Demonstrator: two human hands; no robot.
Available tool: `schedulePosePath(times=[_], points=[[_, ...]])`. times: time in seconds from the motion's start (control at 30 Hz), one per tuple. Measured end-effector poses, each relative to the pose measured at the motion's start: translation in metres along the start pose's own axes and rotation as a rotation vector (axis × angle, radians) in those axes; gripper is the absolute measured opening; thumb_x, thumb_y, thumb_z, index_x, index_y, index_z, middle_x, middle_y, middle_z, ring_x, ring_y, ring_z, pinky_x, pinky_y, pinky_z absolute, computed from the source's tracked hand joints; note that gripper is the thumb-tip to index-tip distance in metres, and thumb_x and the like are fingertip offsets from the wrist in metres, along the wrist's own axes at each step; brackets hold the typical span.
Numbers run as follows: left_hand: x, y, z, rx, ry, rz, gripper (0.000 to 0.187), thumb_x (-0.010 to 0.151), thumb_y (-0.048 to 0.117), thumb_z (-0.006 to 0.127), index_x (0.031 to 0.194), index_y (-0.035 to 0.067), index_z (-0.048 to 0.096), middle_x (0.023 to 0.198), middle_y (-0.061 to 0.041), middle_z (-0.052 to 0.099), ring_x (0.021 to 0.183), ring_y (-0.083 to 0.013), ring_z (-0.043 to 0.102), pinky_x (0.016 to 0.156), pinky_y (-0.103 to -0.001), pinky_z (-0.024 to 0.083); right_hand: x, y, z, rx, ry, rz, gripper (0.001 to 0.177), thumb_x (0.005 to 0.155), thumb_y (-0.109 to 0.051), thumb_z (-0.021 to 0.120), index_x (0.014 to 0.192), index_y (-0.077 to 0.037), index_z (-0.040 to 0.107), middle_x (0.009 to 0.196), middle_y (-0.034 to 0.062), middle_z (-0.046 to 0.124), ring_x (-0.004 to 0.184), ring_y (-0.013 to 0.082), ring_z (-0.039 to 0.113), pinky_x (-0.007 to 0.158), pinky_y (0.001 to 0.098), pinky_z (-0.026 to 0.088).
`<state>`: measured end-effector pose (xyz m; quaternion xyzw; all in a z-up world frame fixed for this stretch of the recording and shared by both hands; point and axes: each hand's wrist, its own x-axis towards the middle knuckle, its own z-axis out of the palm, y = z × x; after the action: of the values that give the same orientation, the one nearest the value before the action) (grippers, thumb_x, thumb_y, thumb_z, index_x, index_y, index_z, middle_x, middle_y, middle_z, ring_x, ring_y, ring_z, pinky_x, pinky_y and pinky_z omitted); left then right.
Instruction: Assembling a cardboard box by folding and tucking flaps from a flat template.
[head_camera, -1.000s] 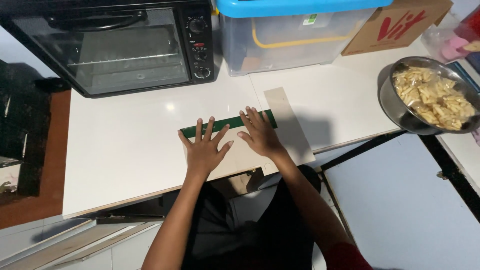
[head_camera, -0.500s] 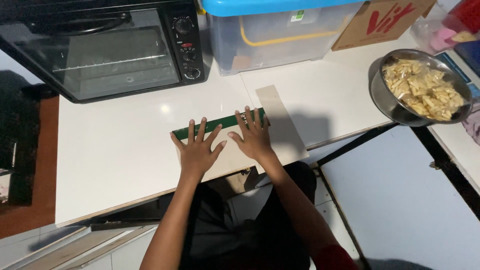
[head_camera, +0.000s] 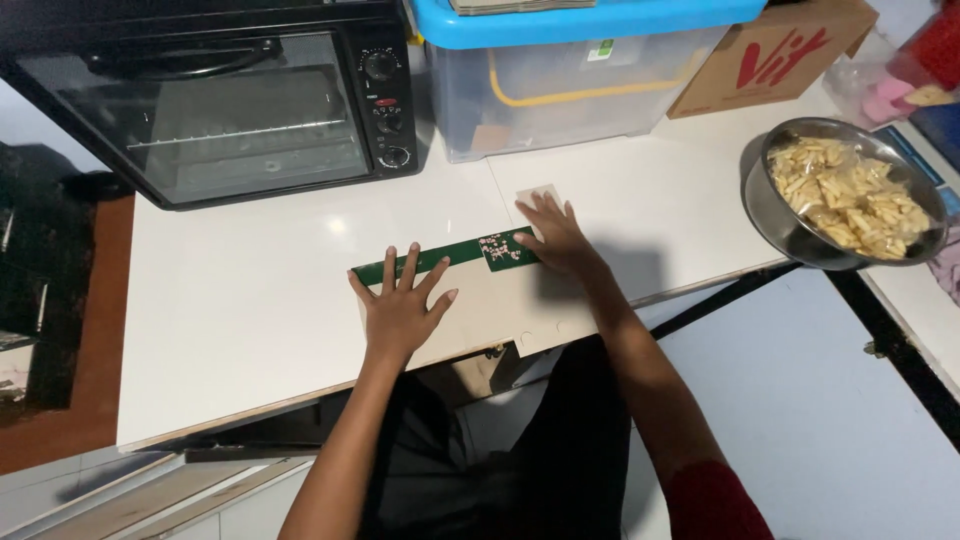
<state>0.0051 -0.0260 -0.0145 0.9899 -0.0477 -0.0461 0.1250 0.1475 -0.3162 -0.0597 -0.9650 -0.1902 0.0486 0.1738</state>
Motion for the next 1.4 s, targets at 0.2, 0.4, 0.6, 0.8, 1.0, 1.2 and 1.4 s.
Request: schedulePosePath(times=[0.2,0.4,0.6,0.8,1.0,1.2,1.4], points=[[0.0,0.003,-0.003,-0.013,-0.021,-0.02,0.059,0.098,0.069,0.024,0.153,0.052,0.037,0.171,0.004,0.02,0.159,-0.028,0.007,0.113,-0.077,-0.008,0.033,0.011,-0.044,-0.051,-0.187,0.082,0.116,0.075,-0.081,0.069,0.164,-0.022,0.025,0.169,0.0203,0.018,0.156,0.0417,0.015,0.123,0.067,0.004],[-0.002,0.003,-0.004,-0.013,-0.008,-0.01,0.059,0.098,0.069,0.024,0.152,0.051,0.039,0.171,0.003,0.023,0.159,-0.0289,0.009,0.113,-0.077,-0.007,0.061,0.026,-0.044,-0.172,-0.191,0.04,0.116,0.056,-0.07,0.091,0.149,-0.02,0.044,0.139,0.0189,0.049,0.139,0.0416,0.04,0.119,0.0692,0.017],[-0.002,0.002,-0.004,-0.012,-0.003,-0.004,0.059,0.098,0.069,0.023,0.151,0.051,0.04,0.17,0.003,0.024,0.159,-0.0285,0.011,0.113,-0.078,-0.005,0.023,-0.013,-0.082,-0.173,-0.079,-0.072,0.055,0.071,-0.048,0.089,0.102,-0.011,0.062,0.101,0.0151,0.072,0.116,0.0362,0.065,0.125,0.0625,0.012],[0.0,0.001,-0.001,-0.001,-0.006,0.006,0.057,0.098,0.067,0.026,0.152,0.051,0.038,0.171,0.003,0.023,0.159,-0.0295,0.011,0.112,-0.079,-0.005,-0.023,-0.048,-0.074,0.048,-0.258,0.167,0.072,0.09,-0.071,0.05,0.143,-0.022,0.054,0.142,0.018,0.058,0.134,0.0412,0.053,0.118,0.0581,0.037],[-0.004,0.004,-0.004,-0.015,0.008,-0.001,0.057,0.099,0.068,0.027,0.151,0.049,0.042,0.17,0.002,0.025,0.159,-0.0292,0.012,0.113,-0.077,-0.007,-0.05,-0.062,-0.021,-0.194,-0.15,0.078,0.063,0.106,-0.065,0.031,0.162,-0.038,0.028,0.166,0.0223,0.024,0.151,0.0522,0.021,0.122,0.064,0.023],[0.0,0.001,0.001,-0.012,0.014,-0.007,0.057,0.099,0.069,0.028,0.15,0.051,0.042,0.17,0.003,0.026,0.159,-0.0277,0.012,0.114,-0.077,-0.008,-0.051,-0.042,0.011,-0.317,0.009,0.079,0.06,0.105,-0.068,0.027,0.162,-0.051,0.02,0.17,0.0137,0.021,0.153,0.0472,0.02,0.124,0.0605,0.019],[0.001,0.0,0.008,-0.015,0.069,0.013,0.056,0.099,0.069,0.028,0.149,0.05,0.045,0.169,0.002,0.027,0.158,-0.0288,0.014,0.113,-0.077,-0.007,-0.046,-0.061,0.039,-0.341,0.214,0.152,0.061,0.103,-0.068,0.036,0.16,-0.05,0.026,0.166,0.0229,0.026,0.15,0.0554,0.021,0.114,0.0765,0.019]])
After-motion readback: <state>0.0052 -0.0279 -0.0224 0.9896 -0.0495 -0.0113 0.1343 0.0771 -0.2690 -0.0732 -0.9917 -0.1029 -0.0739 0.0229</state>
